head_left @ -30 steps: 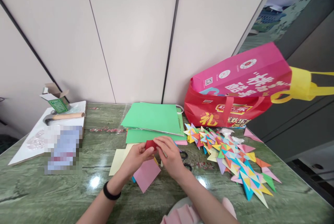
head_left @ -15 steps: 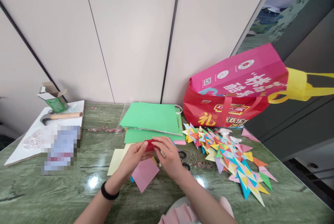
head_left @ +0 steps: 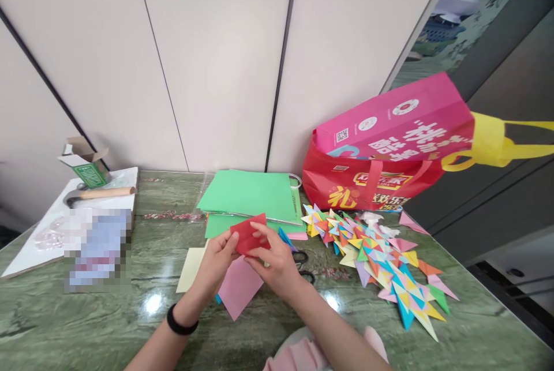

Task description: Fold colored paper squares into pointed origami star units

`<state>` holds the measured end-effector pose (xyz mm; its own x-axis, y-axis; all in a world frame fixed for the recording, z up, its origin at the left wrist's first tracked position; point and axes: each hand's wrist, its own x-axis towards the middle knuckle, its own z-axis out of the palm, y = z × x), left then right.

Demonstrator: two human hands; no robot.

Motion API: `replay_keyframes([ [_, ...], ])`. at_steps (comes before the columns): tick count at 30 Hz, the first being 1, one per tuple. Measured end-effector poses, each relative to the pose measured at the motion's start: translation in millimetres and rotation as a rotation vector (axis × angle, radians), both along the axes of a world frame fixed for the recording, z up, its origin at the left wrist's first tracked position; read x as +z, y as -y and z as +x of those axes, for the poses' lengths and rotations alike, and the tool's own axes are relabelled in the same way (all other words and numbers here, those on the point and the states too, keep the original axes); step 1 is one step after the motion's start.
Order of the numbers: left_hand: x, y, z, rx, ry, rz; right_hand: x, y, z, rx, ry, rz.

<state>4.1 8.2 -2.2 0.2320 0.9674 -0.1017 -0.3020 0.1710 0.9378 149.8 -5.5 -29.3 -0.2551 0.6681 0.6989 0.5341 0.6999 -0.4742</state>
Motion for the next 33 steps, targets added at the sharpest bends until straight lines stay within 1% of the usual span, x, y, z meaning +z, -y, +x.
replay_keyframes([
  [4,0.4,0,0,-0.037,0.041,0.009,-1.1,0,-3,0.017,-0.100,-0.067],
  [8,2.3,1,-1,-0.064,0.008,0.032,-0.7,-1,-5,-0.002,-0.255,-0.173],
  [11,3.6,2,-2,-0.114,-0.049,0.066,2.4,0,-3,-0.072,-0.335,-0.243],
  [14,4.5,2,-3,-0.176,-0.086,0.105,6.0,-1,-1,-0.152,-0.359,-0.320],
  [16,5.2,2,-3,-0.175,-0.123,0.109,7.0,-2,1,-0.163,-0.385,-0.372],
  [18,5.9,2,-3,-0.145,-0.155,0.104,7.1,-4,1,-0.137,-0.431,-0.433],
  [21,5.9,2,-2,-0.123,-0.134,0.076,7.1,-4,0,-0.109,-0.478,-0.512],
  [25,1.6,1,-4,-0.027,-0.105,-0.001,7.7,-3,-1,-0.162,-0.484,-0.489],
  [26,0.0,1,-4,-0.020,-0.097,-0.026,7.5,-3,0,-0.175,-0.488,-0.484],
  [29,-4.2,1,-5,-0.057,-0.027,-0.074,5.5,-3,0,-0.185,-0.502,-0.484],
  [33,-4.1,0,-5,-0.077,0.017,-0.072,3.6,-4,-1,-0.179,-0.534,-0.502],
])
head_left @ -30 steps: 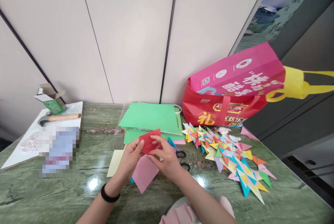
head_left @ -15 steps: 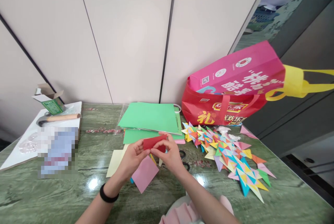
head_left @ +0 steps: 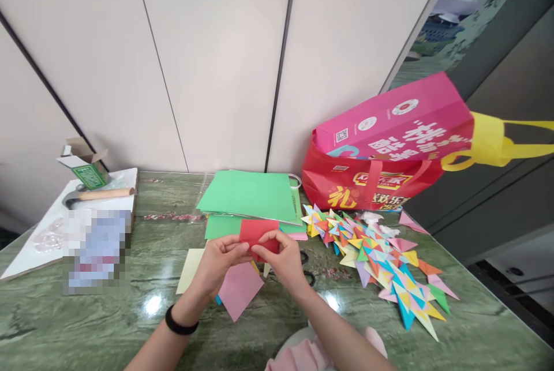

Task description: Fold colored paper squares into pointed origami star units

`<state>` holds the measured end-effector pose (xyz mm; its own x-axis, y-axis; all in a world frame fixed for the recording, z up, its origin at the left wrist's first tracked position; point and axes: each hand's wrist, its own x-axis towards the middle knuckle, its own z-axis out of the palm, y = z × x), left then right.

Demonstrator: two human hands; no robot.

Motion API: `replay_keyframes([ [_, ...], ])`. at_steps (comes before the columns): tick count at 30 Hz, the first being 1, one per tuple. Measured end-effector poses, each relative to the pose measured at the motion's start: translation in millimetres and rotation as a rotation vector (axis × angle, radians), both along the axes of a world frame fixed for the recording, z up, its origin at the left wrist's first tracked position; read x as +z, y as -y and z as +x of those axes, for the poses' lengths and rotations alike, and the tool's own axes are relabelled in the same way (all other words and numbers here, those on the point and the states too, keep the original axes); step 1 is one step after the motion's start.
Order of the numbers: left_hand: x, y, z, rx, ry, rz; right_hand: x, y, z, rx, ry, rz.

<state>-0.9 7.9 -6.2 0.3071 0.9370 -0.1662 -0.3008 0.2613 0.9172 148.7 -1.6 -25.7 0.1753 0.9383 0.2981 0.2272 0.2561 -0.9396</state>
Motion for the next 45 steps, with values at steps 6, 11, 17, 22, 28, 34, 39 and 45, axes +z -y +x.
replay_keyframes([
  [6,5.1,0,0,-0.032,-0.027,0.016,0.9,1,-1,-0.015,-0.031,-0.038],
  [11,5.3,1,0,-0.031,-0.020,0.016,-0.2,1,0,-0.017,-0.062,-0.039],
  [17,4.9,1,-2,-0.026,-0.019,-0.011,0.2,0,-1,-0.011,-0.068,-0.057],
  [22,6.0,0,-2,-0.045,-0.023,-0.010,2.2,0,-1,-0.018,-0.081,-0.058],
  [28,8.8,-2,-4,-0.103,-0.072,-0.007,3.9,1,-1,0.000,-0.071,-0.058],
  [34,16.1,-3,-10,-0.185,-0.121,0.010,4.0,1,-1,0.050,-0.017,-0.037],
  [39,16.6,-2,-10,-0.181,-0.140,0.007,3.0,1,0,0.050,-0.012,-0.030],
  [45,14.9,-1,-9,-0.171,-0.134,0.020,3.6,2,-1,0.040,-0.026,-0.028],
])
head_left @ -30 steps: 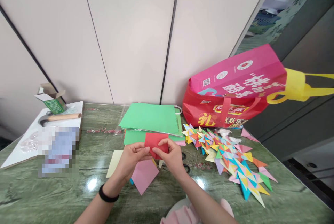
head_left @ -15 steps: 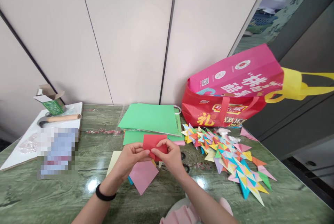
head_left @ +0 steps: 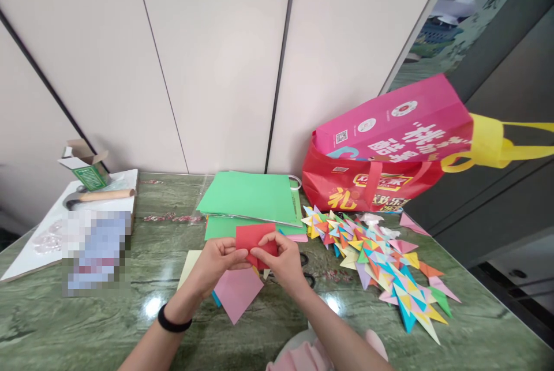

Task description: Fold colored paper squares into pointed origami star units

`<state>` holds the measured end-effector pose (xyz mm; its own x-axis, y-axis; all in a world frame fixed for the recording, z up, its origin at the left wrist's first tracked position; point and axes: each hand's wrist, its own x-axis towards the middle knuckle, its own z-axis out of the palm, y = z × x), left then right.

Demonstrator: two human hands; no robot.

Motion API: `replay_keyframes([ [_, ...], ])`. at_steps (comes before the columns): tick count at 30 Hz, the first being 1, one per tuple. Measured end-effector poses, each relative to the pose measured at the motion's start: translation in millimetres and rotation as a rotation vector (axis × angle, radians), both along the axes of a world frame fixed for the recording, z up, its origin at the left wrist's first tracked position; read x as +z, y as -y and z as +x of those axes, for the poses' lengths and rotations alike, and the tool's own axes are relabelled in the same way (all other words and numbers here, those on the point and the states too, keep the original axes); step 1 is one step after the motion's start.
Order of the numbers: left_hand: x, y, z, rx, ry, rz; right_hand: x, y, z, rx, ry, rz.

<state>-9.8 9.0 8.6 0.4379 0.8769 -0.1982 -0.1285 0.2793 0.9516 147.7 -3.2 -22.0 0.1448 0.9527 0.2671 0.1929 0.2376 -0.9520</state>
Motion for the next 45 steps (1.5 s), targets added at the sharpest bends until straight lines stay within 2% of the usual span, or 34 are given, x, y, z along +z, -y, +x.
replay_keyframes([
  [12,0.8,-2,-2,-0.058,-0.018,-0.006,-0.2,2,2,0.040,0.078,0.052],
  [24,4.5,1,-1,-0.028,-0.037,-0.006,3.0,2,2,0.051,0.059,0.043],
  [33,-5.9,2,6,0.076,0.018,-0.001,3.4,3,0,0.046,0.112,0.110],
  [37,-8.8,1,6,0.103,0.046,0.010,-2.3,2,-4,0.009,0.014,0.091],
  [45,-10.4,4,12,0.118,0.084,0.006,-9.2,0,-5,0.080,-0.078,-0.001],
])
